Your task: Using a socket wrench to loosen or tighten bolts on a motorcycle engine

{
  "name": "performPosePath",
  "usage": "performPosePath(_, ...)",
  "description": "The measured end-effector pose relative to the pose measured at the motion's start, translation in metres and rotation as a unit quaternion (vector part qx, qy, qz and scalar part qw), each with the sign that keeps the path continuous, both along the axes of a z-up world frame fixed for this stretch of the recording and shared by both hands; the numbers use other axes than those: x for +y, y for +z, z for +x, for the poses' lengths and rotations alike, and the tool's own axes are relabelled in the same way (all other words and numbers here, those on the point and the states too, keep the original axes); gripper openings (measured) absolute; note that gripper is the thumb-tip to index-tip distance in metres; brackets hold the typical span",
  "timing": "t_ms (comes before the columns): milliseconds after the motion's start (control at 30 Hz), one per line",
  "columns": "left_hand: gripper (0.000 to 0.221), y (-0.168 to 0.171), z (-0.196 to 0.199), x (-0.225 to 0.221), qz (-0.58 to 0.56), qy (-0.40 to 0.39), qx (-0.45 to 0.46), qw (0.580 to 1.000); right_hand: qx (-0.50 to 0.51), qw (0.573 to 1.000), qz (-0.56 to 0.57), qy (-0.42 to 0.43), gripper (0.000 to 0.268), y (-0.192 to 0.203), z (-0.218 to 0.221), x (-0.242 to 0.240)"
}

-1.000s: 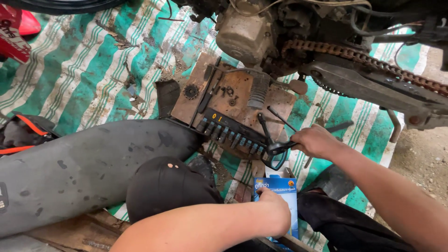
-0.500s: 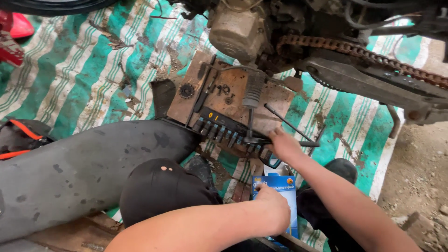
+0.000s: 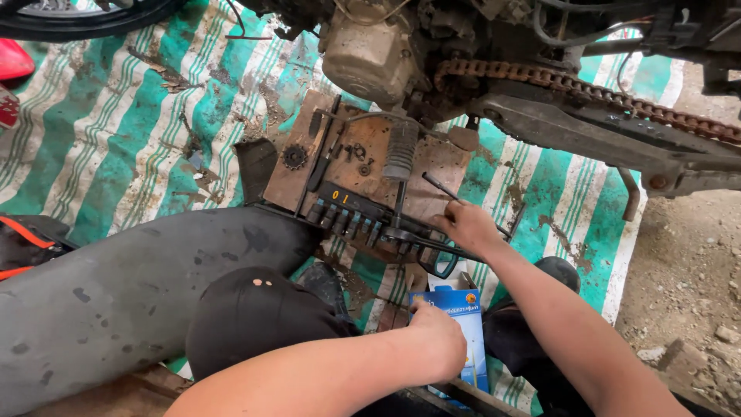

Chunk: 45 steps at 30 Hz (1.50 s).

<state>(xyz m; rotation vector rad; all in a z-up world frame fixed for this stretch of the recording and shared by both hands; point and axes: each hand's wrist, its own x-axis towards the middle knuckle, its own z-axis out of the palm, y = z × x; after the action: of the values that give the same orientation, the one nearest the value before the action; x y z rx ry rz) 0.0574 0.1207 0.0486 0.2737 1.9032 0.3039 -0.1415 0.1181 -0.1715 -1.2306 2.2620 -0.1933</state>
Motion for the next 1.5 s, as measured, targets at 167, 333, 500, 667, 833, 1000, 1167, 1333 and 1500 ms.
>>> performPosePath(167,0.051,0.007,-0.001,-0.004,0.007,-0.012,-0.001,1.000,-0.018,0.999,-0.045,0.001,0.037,-0.015,-0.011,0.011)
performPosePath(333,0.051,0.005,-0.005,-0.003,-0.004,-0.019,-0.006,1.000,-0.035,0.999,-0.040,-0.003,0.037,-0.005,-0.008,0.008)
performPosePath(500,0.052,0.007,-0.005,-0.006,0.003,-0.038,0.003,0.999,-0.109,0.991,-0.025,-0.071,0.031,0.009,-0.008,0.000)
performPosePath(667,0.051,0.004,-0.005,-0.004,-0.004,-0.025,0.001,1.000,-0.045,0.999,0.011,0.014,0.031,-0.021,-0.014,0.012)
performPosePath(833,0.052,0.009,-0.006,-0.008,0.004,-0.016,-0.002,1.000,-0.003,0.999,0.001,0.053,0.029,-0.040,-0.022,0.025)
performPosePath(1000,0.053,-0.001,-0.007,-0.005,-0.001,-0.003,0.007,1.000,0.017,0.994,0.096,0.048,0.031,-0.034,-0.019,0.030)
performPosePath(1167,0.053,-0.005,-0.009,-0.005,-0.004,0.012,0.000,1.000,-0.002,0.988,0.145,0.045,0.036,-0.029,-0.017,0.028)
performPosePath(1333,0.053,-0.007,-0.010,-0.004,-0.012,0.017,0.000,1.000,0.007,0.990,0.126,0.068,0.037,-0.041,-0.020,0.030)
performPosePath(1500,0.053,-0.006,-0.009,-0.005,-0.012,0.004,0.008,1.000,-0.003,0.988,0.135,0.068,0.034,-0.040,-0.019,0.031)
